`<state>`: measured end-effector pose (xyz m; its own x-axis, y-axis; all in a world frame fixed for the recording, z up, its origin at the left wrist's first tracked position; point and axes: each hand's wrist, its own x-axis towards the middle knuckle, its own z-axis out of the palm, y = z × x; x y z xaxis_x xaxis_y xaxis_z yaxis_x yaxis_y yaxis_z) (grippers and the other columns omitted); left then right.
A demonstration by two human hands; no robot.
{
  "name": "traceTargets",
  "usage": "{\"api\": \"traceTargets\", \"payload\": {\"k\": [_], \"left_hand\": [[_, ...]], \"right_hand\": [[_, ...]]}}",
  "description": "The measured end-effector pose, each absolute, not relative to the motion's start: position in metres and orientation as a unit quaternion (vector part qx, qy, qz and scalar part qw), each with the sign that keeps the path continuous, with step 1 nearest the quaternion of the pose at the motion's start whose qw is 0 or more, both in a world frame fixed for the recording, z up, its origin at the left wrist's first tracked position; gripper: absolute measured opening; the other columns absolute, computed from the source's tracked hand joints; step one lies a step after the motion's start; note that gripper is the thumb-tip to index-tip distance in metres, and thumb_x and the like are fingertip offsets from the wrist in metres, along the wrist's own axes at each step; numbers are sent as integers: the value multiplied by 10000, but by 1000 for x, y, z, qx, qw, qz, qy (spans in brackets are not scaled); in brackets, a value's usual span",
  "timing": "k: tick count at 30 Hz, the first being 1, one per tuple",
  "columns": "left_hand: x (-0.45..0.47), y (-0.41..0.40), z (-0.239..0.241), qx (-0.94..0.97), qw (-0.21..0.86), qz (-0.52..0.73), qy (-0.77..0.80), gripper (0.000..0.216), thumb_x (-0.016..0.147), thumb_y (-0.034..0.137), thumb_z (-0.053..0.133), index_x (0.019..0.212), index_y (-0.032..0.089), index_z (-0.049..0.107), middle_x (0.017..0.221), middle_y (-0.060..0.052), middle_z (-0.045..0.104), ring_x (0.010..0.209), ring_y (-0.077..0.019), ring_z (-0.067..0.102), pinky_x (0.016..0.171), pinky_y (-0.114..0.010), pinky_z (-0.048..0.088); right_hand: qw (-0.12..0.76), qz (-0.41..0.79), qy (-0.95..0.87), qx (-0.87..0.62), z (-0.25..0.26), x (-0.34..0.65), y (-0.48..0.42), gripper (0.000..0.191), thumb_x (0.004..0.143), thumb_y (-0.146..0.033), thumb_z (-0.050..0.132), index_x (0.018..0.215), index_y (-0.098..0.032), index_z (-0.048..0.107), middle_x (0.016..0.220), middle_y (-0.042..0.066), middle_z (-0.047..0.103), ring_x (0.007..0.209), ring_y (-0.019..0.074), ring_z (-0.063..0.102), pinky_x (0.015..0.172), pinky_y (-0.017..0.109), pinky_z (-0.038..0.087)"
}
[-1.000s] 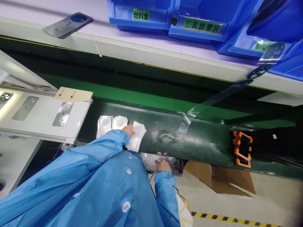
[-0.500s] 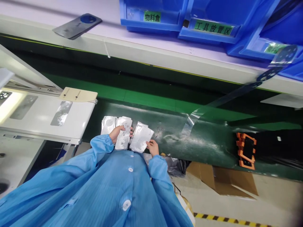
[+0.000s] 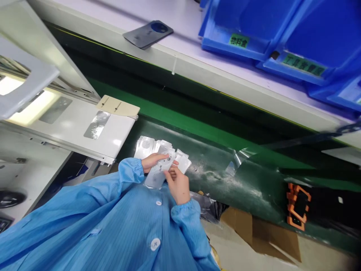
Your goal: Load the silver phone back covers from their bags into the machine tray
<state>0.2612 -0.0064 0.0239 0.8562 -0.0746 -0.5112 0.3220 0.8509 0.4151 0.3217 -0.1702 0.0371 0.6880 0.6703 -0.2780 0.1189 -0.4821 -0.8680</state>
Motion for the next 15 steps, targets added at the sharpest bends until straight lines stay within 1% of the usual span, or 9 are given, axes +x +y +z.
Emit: {"api": "traceTargets", "payload": {"k": [2,4,6,8,11,13,15], "left_hand": [[242,-5,31,228,942,-99,227,436,859,337,628,1179,41,617,970,-187,729,846,-283,715,819,-402,534],[219,-8,34,204,951,-95,211,478,847,378,642,1201,59,604,966,-172,724,791,-284,716,789,-429,538],[197,-13,32,187,959,-78,198,488,838,401,655,1198,76,606,938,-143,715,747,-261,708,774,-435,538],[178,-15,29,183,963,-43,195,456,841,395,656,1178,90,617,896,-109,702,727,-229,694,784,-429,533],[150,-10,27,191,963,-5,187,400,847,384,655,1138,110,638,854,-78,688,736,-206,679,810,-418,521],[131,-3,28,198,966,8,164,401,839,405,658,1109,108,654,843,-81,688,735,-204,675,813,-411,515],[112,6,31,204,967,30,149,390,827,394,667,1091,107,664,856,-86,692,734,-200,673,817,-404,510]], "right_hand": [[418,243,-248,-839,56,332,-172,270,842,-462,613,844,-197,665,811,65,716,727,199,680,719,328,546],[437,216,-242,-839,66,348,-168,299,845,-468,608,921,-185,667,856,81,707,778,206,672,729,332,546],[465,260,-269,-802,70,358,-151,315,840,-459,617,983,-181,652,898,83,694,818,201,662,742,327,546],[468,348,-325,-744,70,356,-122,305,832,-444,637,996,-187,647,899,69,681,823,187,652,751,315,541],[445,450,-385,-672,70,336,-70,295,800,-429,684,971,-192,644,796,27,642,723,155,616,688,285,521],[422,489,-418,-639,73,319,-39,277,787,-431,699,907,-188,642,731,4,607,654,136,572,626,264,489],[392,514,-458,-610,77,303,-13,265,799,-440,683,852,-186,637,720,2,598,641,130,549,602,254,461]]}}
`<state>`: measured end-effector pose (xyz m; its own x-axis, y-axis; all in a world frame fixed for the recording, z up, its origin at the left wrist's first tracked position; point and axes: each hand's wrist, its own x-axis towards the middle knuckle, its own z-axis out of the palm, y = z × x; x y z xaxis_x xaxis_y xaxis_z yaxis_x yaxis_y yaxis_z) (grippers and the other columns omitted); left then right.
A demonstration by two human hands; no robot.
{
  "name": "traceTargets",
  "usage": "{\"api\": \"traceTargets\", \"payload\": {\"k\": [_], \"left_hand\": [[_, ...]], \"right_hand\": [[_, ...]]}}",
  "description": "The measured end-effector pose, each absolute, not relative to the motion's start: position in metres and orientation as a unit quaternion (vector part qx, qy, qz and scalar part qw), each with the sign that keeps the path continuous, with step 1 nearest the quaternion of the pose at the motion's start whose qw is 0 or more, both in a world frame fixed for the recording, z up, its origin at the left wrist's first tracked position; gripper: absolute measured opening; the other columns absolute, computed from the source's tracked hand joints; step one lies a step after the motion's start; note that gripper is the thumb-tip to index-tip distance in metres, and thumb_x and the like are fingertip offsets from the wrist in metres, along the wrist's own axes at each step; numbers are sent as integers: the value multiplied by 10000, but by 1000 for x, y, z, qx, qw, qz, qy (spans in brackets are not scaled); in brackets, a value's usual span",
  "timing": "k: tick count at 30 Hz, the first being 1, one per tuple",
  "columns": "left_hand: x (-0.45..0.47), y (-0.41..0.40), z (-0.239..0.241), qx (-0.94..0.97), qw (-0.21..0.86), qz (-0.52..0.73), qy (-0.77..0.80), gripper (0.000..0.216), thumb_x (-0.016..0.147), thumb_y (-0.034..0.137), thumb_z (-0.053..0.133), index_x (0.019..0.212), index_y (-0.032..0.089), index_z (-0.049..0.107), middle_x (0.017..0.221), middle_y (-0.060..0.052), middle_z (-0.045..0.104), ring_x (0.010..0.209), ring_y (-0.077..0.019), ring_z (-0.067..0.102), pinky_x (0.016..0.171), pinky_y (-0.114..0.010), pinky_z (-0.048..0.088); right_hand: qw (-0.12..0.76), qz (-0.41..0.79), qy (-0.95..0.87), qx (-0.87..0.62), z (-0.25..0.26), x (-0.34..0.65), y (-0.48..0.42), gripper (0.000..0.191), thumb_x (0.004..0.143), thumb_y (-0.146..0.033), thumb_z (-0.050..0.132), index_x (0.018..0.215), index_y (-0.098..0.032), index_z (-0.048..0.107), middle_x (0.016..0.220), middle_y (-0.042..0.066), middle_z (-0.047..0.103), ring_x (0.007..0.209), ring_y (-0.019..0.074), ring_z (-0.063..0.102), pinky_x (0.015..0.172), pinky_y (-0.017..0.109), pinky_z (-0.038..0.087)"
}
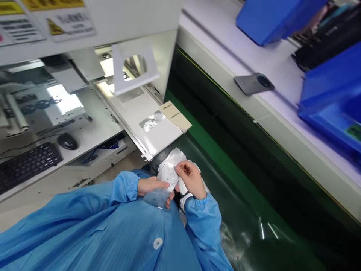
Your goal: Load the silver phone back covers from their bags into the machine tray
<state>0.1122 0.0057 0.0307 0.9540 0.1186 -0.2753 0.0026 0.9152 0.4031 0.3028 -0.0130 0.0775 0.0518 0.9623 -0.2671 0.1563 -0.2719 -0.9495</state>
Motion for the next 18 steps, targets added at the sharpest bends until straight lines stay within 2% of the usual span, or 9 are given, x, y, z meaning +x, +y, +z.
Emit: {"api": "traceTargets", "payload": {"k": [3,6,9,12,15,18], "left_hand": [[85,19,36,197,963,80,164,349,807,289,673,1106,109,659,914,-92,697,763,-199,678,830,-392,501],[59,35,41,189,954,125,196,385,798,200,635,1162,73,626,944,-117,696,796,-220,677,816,-393,498],[33,52,44,181,943,147,238,428,792,152,602,1204,39,590,921,-130,693,783,-226,662,789,-401,502],[3,66,39,157,936,154,273,466,774,142,593,1223,24,566,914,-130,686,771,-232,653,792,-426,506],[-30,76,30,121,924,185,313,513,755,146,599,1253,38,536,911,-106,683,769,-230,650,838,-461,500],[-57,81,21,93,912,214,338,552,749,152,619,1285,74,512,923,-81,683,781,-220,648,875,-464,489]], "right_hand": [[348,522,-519,-581,84,282,21,272,835,-455,629,831,-183,630,740,13,614,653,137,548,601,252,441],[326,459,-568,-600,83,269,56,271,864,-455,574,837,-188,608,673,-5,589,610,132,522,582,243,409],[367,346,-559,-658,67,270,101,288,871,-464,528,872,-183,592,730,18,618,667,153,549,622,255,419],[408,243,-467,-746,41,283,148,300,858,-445,483,890,-164,581,797,65,645,702,181,570,646,284,432],[351,186,-419,-817,16,293,176,255,833,-378,477,869,-157,599,780,87,654,735,218,586,707,327,440],[321,136,-438,-829,-2,288,179,294,816,-356,501,954,-132,631,917,148,661,885,273,593,832,390,436]]}}
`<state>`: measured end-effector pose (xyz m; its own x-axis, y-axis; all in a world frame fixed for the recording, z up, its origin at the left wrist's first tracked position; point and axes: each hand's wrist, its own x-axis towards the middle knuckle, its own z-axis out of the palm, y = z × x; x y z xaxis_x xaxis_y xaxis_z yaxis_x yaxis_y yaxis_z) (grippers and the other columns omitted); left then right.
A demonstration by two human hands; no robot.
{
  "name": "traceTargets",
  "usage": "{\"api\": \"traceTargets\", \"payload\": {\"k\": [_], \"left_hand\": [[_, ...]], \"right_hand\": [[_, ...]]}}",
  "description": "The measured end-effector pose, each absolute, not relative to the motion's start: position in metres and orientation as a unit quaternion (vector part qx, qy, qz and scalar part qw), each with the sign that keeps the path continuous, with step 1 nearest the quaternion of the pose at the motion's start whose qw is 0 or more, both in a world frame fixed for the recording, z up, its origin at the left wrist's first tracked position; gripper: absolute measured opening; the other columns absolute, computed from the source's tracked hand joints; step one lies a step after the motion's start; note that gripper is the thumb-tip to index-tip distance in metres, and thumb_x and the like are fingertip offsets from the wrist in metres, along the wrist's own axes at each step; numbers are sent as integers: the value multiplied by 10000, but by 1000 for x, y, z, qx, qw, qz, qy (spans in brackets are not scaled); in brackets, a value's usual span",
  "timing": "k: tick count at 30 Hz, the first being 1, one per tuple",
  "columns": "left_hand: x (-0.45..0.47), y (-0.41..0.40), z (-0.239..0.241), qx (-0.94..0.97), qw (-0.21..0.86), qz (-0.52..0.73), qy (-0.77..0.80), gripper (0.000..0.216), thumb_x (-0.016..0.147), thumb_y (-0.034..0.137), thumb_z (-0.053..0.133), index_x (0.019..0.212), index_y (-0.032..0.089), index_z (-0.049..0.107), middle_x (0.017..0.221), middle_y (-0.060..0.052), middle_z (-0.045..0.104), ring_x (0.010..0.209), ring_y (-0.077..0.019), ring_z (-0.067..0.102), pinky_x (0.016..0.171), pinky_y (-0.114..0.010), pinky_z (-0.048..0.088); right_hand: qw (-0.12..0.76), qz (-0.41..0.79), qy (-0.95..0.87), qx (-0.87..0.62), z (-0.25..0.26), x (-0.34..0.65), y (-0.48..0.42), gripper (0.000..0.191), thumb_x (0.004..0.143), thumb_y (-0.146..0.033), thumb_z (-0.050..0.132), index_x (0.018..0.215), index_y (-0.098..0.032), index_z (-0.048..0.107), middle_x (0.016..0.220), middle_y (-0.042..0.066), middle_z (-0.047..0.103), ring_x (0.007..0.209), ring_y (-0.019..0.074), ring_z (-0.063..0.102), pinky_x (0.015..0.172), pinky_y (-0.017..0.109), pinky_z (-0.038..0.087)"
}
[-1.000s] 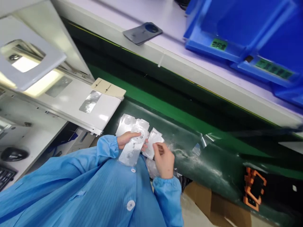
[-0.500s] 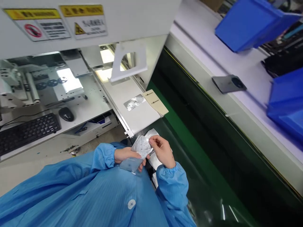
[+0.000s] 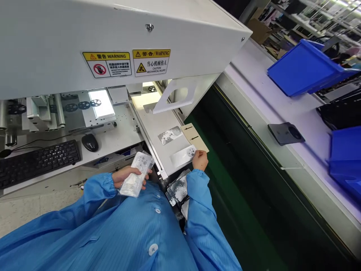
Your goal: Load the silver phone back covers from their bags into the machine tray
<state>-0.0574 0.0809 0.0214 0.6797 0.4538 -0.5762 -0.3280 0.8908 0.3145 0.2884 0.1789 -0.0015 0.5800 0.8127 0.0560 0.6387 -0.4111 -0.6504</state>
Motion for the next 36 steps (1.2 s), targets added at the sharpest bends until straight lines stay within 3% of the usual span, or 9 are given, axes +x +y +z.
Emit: {"api": "traceTargets", "payload": {"k": [4,9,13,18,24,28,31,33,36], "left_hand": [[-76,84,16,81,907,243,335,556,749,162,634,1286,86,514,927,-76,679,813,-218,643,899,-458,481],[-73,87,15,87,904,249,336,441,796,139,555,1233,79,567,934,-73,682,821,-198,641,916,-446,465],[-67,90,15,95,909,238,328,377,804,141,544,1171,93,611,950,-78,685,823,-213,653,899,-451,479],[-63,91,16,93,909,226,337,464,739,160,656,1196,110,598,952,-92,679,810,-221,667,893,-473,500],[-59,89,21,101,909,229,335,502,751,161,661,1239,90,567,955,-101,683,818,-226,671,872,-465,513],[-44,87,24,126,915,197,330,460,749,168,658,1196,81,596,989,-128,697,847,-245,678,877,-480,511],[-17,85,27,174,923,142,312,430,728,175,668,1143,71,622,1000,-151,706,856,-267,680,869,-488,506],[3,83,29,213,926,100,294,408,721,173,667,1114,67,634,971,-148,712,835,-259,677,845,-463,507],[26,77,27,249,928,44,274,395,706,173,664,1089,78,645,939,-134,713,814,-244,668,805,-424,506]], "right_hand": [[300,30,-533,-791,-14,262,159,472,870,-425,477,1195,-100,583,1188,215,581,1110,324,522,973,469,386],[195,78,-643,-737,-28,229,136,513,865,-468,541,1284,-173,557,1428,180,434,1334,361,348,1086,551,270],[165,112,-629,-751,-35,223,129,518,870,-461,536,1306,-184,554,1481,176,375,1393,391,253,1107,587,212],[166,121,-628,-751,-33,222,129,510,888,-447,503,1325,-187,535,1498,167,352,1410,374,222,1116,577,196],[176,133,-617,-755,-27,219,131,518,899,-457,505,1333,-175,527,1511,185,327,1421,385,203,1115,603,188],[278,186,-604,-723,-1,217,115,511,900,-487,507,1293,-164,553,1401,182,464,1327,327,382,1095,527,300],[355,355,-597,-626,26,211,90,434,903,-495,522,1206,-195,600,1118,103,651,1025,223,601,932,379,470],[372,462,-561,-577,38,210,74,362,870,-507,577,1055,-204,650,921,51,686,845,187,631,790,313,505],[399,507,-490,-586,45,220,59,325,781,-522,675,852,-205,658,797,25,676,749,177,613,700,292,496]]}}
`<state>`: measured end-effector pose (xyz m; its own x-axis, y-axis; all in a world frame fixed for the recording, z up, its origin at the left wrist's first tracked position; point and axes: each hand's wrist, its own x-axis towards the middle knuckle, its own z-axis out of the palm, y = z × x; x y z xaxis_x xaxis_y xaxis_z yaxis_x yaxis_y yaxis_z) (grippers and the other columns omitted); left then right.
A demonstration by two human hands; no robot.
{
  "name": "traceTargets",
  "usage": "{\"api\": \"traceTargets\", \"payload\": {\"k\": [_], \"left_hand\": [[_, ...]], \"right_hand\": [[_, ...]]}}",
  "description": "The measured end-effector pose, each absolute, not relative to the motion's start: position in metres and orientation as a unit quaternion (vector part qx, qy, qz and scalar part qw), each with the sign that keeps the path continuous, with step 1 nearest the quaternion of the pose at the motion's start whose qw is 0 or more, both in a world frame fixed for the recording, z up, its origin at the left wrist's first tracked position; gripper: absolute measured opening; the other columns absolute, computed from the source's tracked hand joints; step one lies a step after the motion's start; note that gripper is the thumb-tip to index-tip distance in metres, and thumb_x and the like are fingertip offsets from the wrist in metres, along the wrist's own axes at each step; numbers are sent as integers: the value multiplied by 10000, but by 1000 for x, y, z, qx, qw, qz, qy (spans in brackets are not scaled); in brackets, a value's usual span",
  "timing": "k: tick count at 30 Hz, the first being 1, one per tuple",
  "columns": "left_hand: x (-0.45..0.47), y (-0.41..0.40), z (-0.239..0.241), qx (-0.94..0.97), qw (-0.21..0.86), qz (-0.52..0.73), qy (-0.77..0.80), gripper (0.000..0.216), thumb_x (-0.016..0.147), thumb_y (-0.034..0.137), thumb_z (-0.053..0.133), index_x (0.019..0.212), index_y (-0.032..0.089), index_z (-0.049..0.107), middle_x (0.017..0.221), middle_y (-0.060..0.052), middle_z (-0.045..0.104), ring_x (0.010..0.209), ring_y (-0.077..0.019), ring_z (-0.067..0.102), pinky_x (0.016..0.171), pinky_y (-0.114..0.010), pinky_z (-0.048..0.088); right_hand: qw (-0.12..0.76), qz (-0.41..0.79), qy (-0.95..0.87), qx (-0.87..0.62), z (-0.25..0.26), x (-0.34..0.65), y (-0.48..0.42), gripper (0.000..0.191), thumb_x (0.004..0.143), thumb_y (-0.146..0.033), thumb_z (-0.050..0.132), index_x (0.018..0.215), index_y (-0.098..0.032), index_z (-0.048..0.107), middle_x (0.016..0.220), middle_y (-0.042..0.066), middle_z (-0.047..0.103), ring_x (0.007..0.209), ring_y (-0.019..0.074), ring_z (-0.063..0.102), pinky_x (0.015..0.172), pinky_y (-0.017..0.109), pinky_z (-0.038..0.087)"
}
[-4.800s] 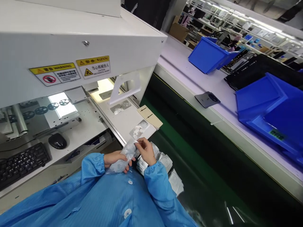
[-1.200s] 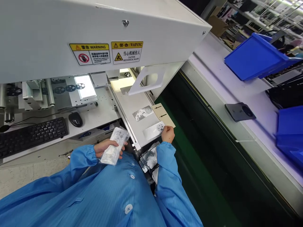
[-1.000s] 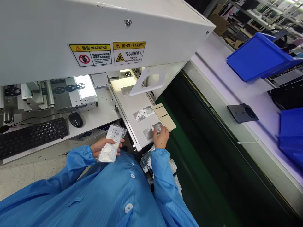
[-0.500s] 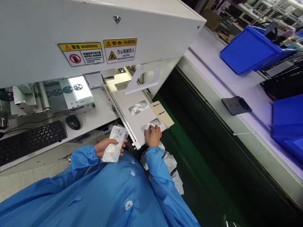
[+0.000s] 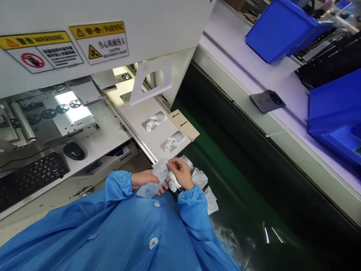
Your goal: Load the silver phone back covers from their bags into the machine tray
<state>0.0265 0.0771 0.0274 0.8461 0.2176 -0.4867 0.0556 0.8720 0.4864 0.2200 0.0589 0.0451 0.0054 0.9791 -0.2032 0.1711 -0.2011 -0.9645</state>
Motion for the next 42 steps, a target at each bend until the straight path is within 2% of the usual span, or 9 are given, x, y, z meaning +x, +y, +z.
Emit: {"api": "traceTargets", "payload": {"k": [6,13,17,20,25,29,33,38,42], "left_hand": [[33,68,20,251,926,-13,282,298,720,206,668,1006,122,678,872,-90,706,727,-204,649,763,-395,510],[36,71,27,275,923,-19,270,420,649,200,770,1046,135,650,1016,-104,694,881,-234,668,822,-414,523],[31,70,29,277,921,1,274,316,715,305,730,965,118,681,862,-104,706,798,-250,664,777,-432,526],[27,69,30,286,924,-5,255,236,690,271,723,878,131,699,807,-84,706,749,-236,649,757,-413,521],[25,69,36,276,929,6,248,284,721,173,628,995,127,690,845,-73,710,740,-222,647,759,-404,503],[26,70,38,270,933,2,237,334,720,135,600,1045,111,671,851,-83,707,736,-219,644,746,-392,499],[23,69,30,275,922,-32,269,346,707,137,615,1048,102,658,823,-80,709,668,-200,632,707,-380,509],[4,72,13,267,900,12,345,380,662,127,588,1035,92,649,671,-30,655,560,-161,580,603,-323,490],[-15,89,16,267,870,89,404,362,638,88,526,982,107,640,585,25,573,532,-112,507,590,-268,460]], "right_hand": [[477,481,-373,-634,45,267,44,338,764,-532,690,815,-205,622,723,1,636,703,159,603,715,309,512],[371,536,-492,-577,59,244,25,318,780,-478,713,924,-201,656,815,20,680,759,161,636,751,310,526],[342,627,-473,-515,63,238,24,437,918,-568,475,1097,-197,621,777,40,696,699,176,676,706,337,561],[366,548,-461,-595,59,243,32,446,912,-585,467,1092,-206,616,677,-5,623,552,142,605,559,281,530],[372,493,-542,-570,60,238,40,343,906,-511,523,838,-211,676,868,50,663,802,182,621,719,310,525],[369,510,-514,-583,52,243,42,291,818,-486,651,871,-200,655,761,23,656,718,167,605,691,298,501],[462,334,-402,-716,20,298,45,340,806,-518,598,888,-188,610,735,17,644,664,158,578,644,283,468],[256,237,-374,-859,-36,350,48,210,791,-359,561,819,-168,642,659,34,645,659,191,573,692,325,448],[196,202,-393,-876,-60,338,51,267,804,-315,568,966,-138,684,902,115,700,889,245,596,874,413,432]]}}
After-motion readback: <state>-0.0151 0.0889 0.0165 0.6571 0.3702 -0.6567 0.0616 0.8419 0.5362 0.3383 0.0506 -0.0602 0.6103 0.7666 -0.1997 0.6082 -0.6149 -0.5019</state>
